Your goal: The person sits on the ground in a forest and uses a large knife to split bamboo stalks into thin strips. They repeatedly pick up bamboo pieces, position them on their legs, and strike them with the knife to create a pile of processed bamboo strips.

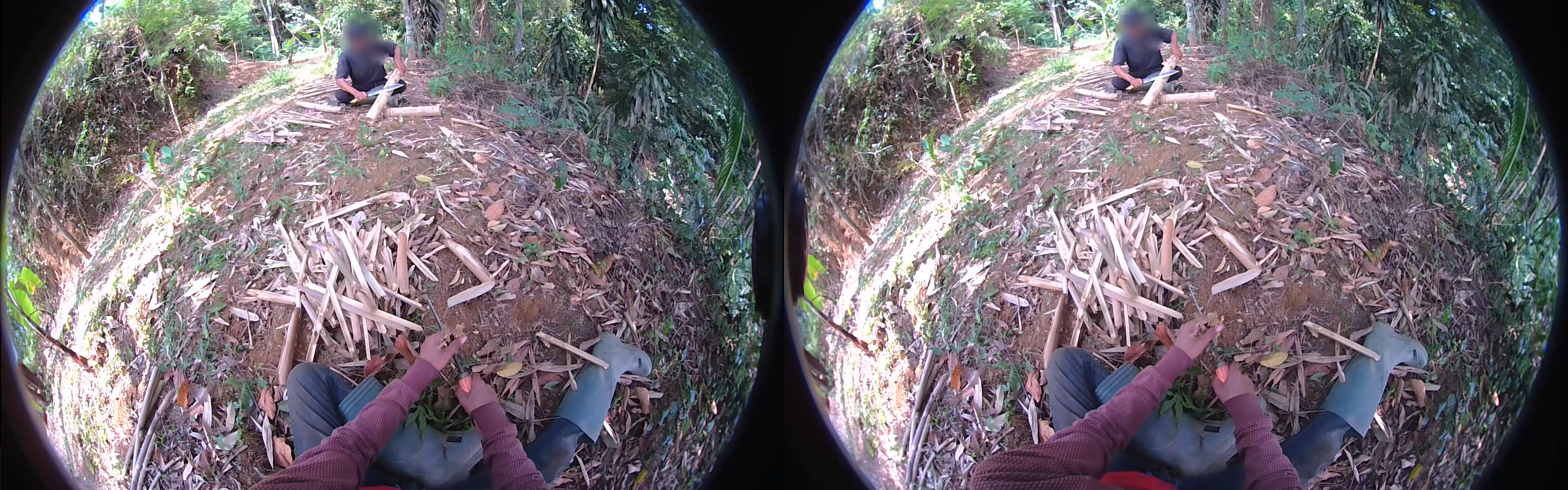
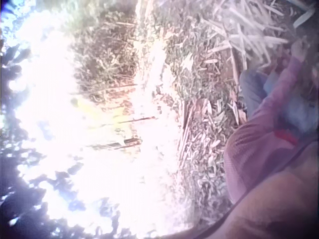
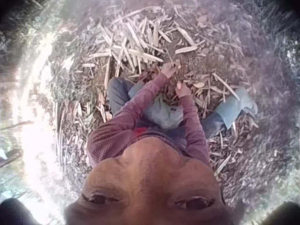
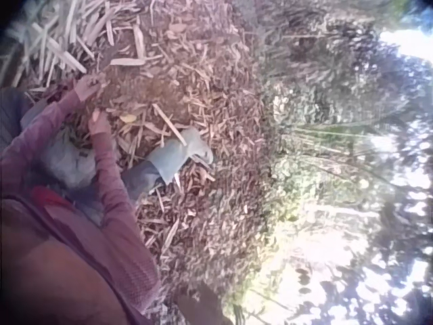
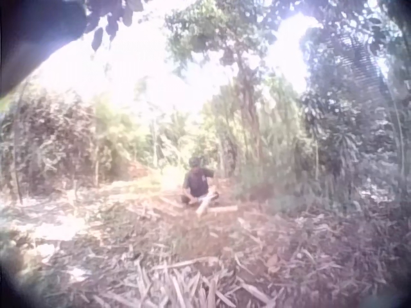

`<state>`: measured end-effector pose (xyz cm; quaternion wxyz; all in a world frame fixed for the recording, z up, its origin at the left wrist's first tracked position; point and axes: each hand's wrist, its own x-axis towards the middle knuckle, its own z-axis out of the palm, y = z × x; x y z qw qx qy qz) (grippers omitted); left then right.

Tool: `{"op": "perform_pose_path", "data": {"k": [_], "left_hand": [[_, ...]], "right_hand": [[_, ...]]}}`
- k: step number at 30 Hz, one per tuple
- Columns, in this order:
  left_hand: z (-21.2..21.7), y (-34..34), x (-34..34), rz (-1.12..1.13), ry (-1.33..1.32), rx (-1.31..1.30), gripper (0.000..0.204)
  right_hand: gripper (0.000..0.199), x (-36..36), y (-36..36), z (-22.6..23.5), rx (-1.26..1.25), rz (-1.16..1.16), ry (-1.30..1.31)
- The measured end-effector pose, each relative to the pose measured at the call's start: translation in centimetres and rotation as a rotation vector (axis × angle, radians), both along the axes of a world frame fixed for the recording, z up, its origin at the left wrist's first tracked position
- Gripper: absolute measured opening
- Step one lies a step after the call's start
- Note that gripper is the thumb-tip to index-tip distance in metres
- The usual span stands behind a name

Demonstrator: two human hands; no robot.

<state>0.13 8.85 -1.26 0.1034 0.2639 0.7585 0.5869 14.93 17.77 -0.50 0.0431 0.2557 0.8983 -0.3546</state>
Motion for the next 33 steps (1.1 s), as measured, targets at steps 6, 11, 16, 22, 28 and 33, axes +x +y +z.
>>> {"op": "perform_pose_path", "data": {"k": [6,11,16,22,28,33], "left_hand": [[0.3,0.6,0.2,-0.049,0.099,-0.156,0.029],[-0.5,-0.4,0.2,-0.142,0.206,-0.247,0.028],[-1.2,-1.4,1.0,-0.163,0.209,-0.074,0.021],[-1.7,-2.6,-0.7,0.058,0.041,0.175,0.021],[1.5,-0.4,-2.2,0.358,-0.261,0.522,0.025],[9.2,-1.7,-6.1,0.501,-0.327,0.569,0.025]], "right_hand": [[0.049,0.5,0.9,0.3,0.025,-0.02,-0.051],[0.048,0.9,0.6,-1.0,0.026,0.007,-0.023],[0.033,0.5,0.0,-1.0,-0.613,-0.055,-0.1],[0.038,1.6,-3.0,-1.1,0.026,0.056,0.079],[0.038,6.5,-2.9,4.0,0.229,0.053,-0.104],[0.036,11.5,-1.5,2.8,0.245,-0.077,-0.179]]}}
